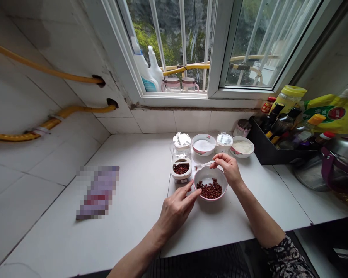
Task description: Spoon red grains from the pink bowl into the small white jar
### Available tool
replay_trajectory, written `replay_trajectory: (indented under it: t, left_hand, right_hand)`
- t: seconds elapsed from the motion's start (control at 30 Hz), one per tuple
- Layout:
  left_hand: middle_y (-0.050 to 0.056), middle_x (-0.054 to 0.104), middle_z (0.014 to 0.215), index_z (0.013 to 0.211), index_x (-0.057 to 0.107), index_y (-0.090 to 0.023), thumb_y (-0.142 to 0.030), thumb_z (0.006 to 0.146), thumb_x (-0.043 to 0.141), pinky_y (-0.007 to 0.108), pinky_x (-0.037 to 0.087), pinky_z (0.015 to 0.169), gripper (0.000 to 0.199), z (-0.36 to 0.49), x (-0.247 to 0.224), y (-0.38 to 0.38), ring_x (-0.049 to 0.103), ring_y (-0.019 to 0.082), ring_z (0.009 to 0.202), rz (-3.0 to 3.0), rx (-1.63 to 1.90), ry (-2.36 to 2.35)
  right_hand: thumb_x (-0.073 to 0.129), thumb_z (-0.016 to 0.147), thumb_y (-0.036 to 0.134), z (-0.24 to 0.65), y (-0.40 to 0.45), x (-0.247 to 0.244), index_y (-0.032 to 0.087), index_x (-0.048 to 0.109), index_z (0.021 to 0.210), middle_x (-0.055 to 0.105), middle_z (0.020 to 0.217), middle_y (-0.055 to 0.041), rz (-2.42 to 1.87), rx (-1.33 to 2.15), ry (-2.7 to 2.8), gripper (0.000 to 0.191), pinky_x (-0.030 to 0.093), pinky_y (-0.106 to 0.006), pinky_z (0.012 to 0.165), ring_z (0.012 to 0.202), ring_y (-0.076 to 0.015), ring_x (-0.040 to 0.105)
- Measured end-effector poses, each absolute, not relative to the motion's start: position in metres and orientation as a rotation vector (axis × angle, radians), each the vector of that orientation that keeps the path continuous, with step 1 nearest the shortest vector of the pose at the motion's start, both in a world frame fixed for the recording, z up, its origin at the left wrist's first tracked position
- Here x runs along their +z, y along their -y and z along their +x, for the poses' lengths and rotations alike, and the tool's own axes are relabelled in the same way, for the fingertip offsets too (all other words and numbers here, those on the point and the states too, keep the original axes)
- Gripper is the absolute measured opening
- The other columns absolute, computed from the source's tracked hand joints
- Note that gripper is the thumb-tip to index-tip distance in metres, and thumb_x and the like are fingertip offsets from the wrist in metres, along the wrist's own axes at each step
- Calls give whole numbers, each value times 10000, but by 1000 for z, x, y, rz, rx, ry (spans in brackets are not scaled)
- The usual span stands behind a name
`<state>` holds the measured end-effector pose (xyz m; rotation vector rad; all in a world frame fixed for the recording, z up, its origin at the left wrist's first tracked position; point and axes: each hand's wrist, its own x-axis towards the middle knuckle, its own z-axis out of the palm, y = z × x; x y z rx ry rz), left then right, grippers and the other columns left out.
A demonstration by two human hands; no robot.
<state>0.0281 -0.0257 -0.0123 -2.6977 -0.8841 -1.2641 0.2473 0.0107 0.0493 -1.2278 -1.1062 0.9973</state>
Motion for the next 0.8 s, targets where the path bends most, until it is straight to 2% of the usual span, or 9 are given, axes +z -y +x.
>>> replay_trajectory:
  t: [0.13,0.23,0.3,0.37,0.5,0.63,0.8]
  left_hand:
    - [139,665,1249,1157,679,-213,-149,972,506,267,595,686,261,28,-12,26,701,177,882,-2703,-1269,892]
    - [128,662,1259,1181,674,-229,-151,970,506,256,591,690,280,28,-13,26,699,169,878,-2700,-1266,896]
    - [123,662,1260,1192,671,-236,-154,971,506,249,588,689,288,28,-12,26,697,165,874,-2690,-1267,892]
    - [124,661,1261,1188,671,-233,-155,972,506,247,585,687,284,28,-12,26,696,162,868,-2687,-1269,892]
    - [132,658,1263,1170,676,-223,-141,967,506,263,590,710,277,28,-13,26,697,173,897,-2703,-1266,898]
    - [130,656,1268,1182,669,-224,-133,963,510,273,594,733,286,27,-15,26,696,180,926,-2720,-1264,899]
    - [136,654,1270,1180,668,-211,-121,956,520,262,590,729,283,26,-14,25,697,175,910,-2717,-1257,889]
  right_hand:
    - [565,870,334,227,-6,51,200,603,894,745,743,-40,-1188,820,1280,141,533,-350,764,728,-195,706]
    - [513,932,244,215,-2,49,212,610,936,761,839,-53,-1160,478,1601,102,480,-417,923,811,-201,699]
    - [484,937,175,212,-1,49,219,620,932,758,834,-39,-1097,234,1809,143,422,-448,1001,797,-194,682]
    - [472,932,143,215,1,51,223,624,924,754,813,-25,-1035,99,1905,172,404,-450,1014,754,-185,670]
    - [512,898,160,236,5,60,231,619,875,744,733,2,-1081,76,1788,131,432,-430,966,694,-190,655]
    - [499,797,119,259,2,58,235,594,719,665,574,25,-1289,153,1769,169,452,-395,900,662,-197,621]
    - [467,787,120,260,-4,42,216,589,719,660,592,27,-1422,216,1924,170,377,-435,992,585,-155,577]
